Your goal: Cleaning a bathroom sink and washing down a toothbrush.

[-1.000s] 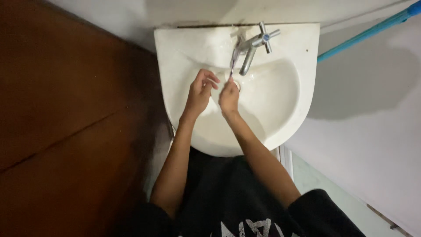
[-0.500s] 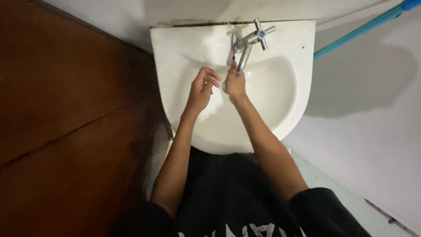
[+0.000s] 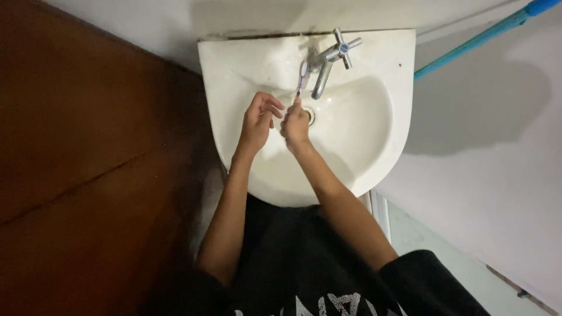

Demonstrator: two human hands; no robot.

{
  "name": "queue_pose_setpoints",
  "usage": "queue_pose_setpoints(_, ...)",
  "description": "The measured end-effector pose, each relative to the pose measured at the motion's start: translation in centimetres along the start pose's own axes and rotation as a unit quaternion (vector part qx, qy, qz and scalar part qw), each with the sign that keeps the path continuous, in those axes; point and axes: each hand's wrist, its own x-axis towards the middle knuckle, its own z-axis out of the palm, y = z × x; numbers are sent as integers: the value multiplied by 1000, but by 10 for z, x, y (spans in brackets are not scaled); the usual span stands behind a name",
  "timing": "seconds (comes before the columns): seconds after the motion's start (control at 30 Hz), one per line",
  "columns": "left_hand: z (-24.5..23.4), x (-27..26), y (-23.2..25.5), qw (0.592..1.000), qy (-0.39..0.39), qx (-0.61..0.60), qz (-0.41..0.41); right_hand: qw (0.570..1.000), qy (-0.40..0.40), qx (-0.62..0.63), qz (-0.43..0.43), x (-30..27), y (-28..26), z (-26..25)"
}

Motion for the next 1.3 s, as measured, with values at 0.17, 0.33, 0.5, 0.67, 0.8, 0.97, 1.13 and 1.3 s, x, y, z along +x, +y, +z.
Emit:
queue_pose_setpoints(0.17,-2,-8,8,1000,3,7,0,999,-14,-33,-2,13,0,-13)
queue_pose_setpoints(0.33,0,0,14,1000,2,6,4,995,-5,-95,4,7,8,-34)
queue_pose_setpoints(0.5,2,-10,7,1000,-3,-2,-15,979,-19,-199,-45,13,-15,-49)
queue_pose_setpoints(0.67,3,-5,8,1000,-13,2,-16,956,-41,-288,-41,20,-30,-79)
queue_pose_setpoints(0.8,4,-25,-6,999,-14,-5,-33,893,-22,-429,-137,31,-26,-96)
queue_pose_setpoints(0.97,-2,-25,1,999,-15,25,-37,869,-46,-470,-146,26,-51,-111)
queue_pose_setpoints(1.13,13,-27,3,999,-26,14,-31,766,-5,-588,-259,3,-91,-86)
queue_pose_setpoints(1.3,23,-25,11,998,-52,25,-29,718,2,-659,-223,-11,-129,-103)
